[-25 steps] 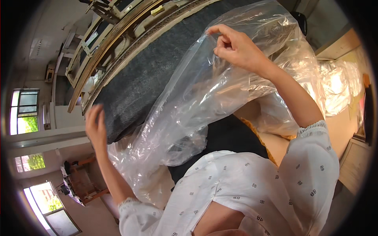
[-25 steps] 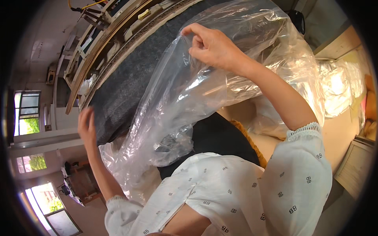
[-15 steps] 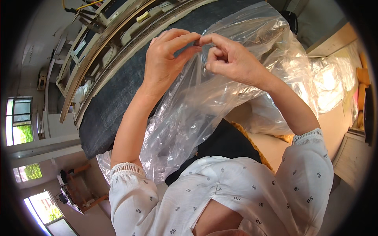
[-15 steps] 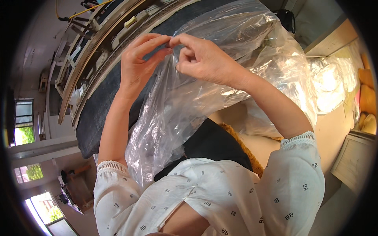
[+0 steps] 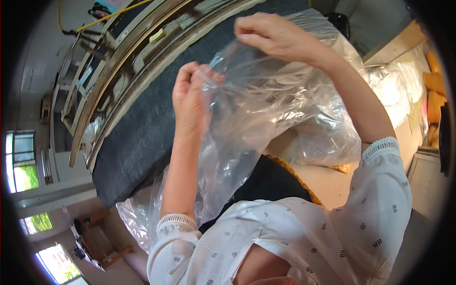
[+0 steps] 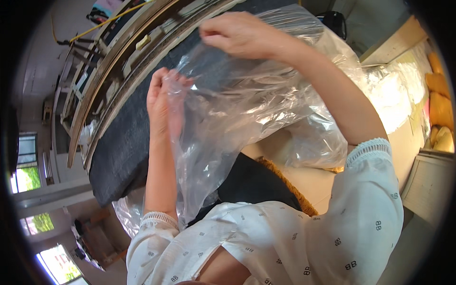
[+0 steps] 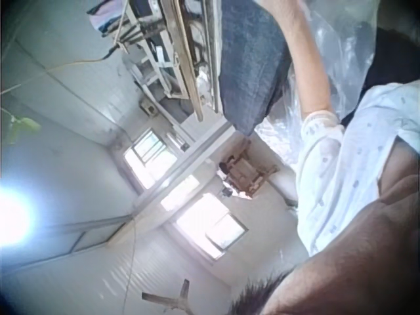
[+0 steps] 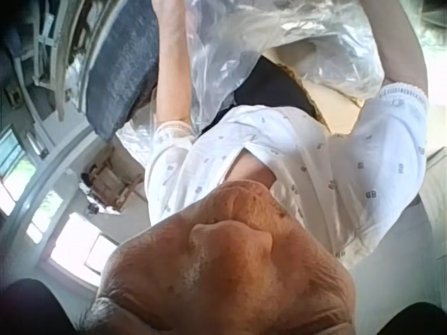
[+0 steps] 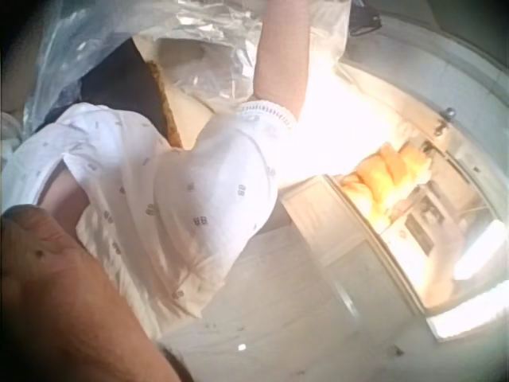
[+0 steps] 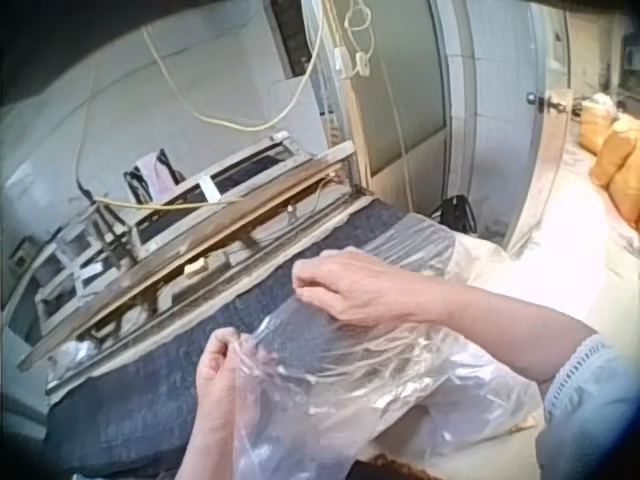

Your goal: Wrapping a large manufacturing part or object in clear plastic protective film.

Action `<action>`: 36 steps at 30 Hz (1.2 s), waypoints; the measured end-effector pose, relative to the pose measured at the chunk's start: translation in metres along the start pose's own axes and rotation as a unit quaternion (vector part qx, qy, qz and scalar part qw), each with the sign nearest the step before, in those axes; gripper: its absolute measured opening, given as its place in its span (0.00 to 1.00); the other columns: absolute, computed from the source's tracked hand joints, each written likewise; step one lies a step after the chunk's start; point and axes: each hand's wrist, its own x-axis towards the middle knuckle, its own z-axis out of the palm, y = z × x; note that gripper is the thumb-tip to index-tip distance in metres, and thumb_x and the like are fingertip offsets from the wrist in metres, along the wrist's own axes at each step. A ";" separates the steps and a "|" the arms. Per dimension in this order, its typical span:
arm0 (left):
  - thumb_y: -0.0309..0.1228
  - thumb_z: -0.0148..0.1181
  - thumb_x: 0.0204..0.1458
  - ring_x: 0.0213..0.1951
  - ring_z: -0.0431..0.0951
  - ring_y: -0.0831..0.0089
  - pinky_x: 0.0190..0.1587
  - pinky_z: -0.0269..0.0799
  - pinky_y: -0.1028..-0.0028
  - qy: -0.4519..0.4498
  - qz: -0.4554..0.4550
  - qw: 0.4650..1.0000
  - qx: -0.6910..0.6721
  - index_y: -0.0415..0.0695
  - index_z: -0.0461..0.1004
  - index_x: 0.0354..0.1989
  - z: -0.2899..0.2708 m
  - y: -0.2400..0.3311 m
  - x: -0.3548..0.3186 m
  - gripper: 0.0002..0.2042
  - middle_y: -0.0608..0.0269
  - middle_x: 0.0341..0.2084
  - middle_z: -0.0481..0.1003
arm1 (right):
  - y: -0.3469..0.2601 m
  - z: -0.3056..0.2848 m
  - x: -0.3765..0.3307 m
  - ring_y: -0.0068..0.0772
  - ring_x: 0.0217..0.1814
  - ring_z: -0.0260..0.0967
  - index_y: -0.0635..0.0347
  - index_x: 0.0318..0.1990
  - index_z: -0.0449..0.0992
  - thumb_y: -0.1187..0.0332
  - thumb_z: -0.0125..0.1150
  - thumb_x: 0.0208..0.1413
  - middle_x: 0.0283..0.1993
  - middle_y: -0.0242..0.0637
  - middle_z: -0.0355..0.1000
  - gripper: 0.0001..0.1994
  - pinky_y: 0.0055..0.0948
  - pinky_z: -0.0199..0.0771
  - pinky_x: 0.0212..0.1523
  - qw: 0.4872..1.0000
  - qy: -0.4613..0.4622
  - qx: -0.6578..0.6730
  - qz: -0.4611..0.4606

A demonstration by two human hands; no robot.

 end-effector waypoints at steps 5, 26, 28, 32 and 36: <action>0.29 0.55 0.51 0.21 0.66 0.85 0.18 0.59 0.88 0.263 0.016 0.964 0.041 0.43 0.69 0.37 -0.029 0.021 0.003 0.06 0.71 0.21 0.68 | -0.061 -0.008 -0.002 0.43 0.29 0.68 0.57 0.28 0.69 0.60 0.55 0.48 0.24 0.39 0.69 0.10 0.38 0.66 0.31 0.951 -0.121 0.217 0.184; 0.39 0.45 0.49 0.36 0.72 0.46 0.39 0.65 0.56 0.532 -0.113 0.315 0.777 0.32 0.71 0.34 -0.547 0.320 -0.281 0.19 0.39 0.31 0.72 | 0.122 -0.094 0.006 0.36 0.29 0.64 0.58 0.36 0.67 0.69 0.52 0.48 0.29 0.34 0.66 0.08 0.34 0.66 0.33 0.912 0.376 -0.144 0.076; 0.41 0.45 0.48 0.35 0.72 0.45 0.38 0.65 0.54 0.513 -0.067 0.349 0.782 0.31 0.72 0.32 -0.544 0.299 -0.262 0.20 0.39 0.31 0.73 | 0.119 -0.069 -0.007 0.44 0.40 0.71 0.58 0.32 0.74 0.60 0.58 0.44 0.36 0.44 0.73 0.12 0.40 0.71 0.37 0.885 0.133 -0.318 0.314; 0.42 0.45 0.48 0.35 0.73 0.43 0.38 0.65 0.52 0.492 -0.125 0.361 0.782 0.31 0.74 0.31 -0.564 0.316 -0.276 0.22 0.37 0.31 0.73 | 0.151 -0.020 -0.067 0.43 0.41 0.69 0.59 0.39 0.72 0.58 0.57 0.46 0.39 0.43 0.71 0.16 0.34 0.68 0.42 0.964 0.011 -0.192 0.184; 0.40 0.43 0.50 0.39 0.71 0.45 0.41 0.64 0.56 0.486 -0.133 0.329 0.799 0.31 0.71 0.34 -0.590 0.351 -0.296 0.20 0.37 0.36 0.71 | 0.121 -0.024 -0.034 0.43 0.45 0.66 0.58 0.46 0.70 0.54 0.55 0.50 0.43 0.42 0.69 0.21 0.32 0.66 0.45 0.938 -0.128 -0.163 0.279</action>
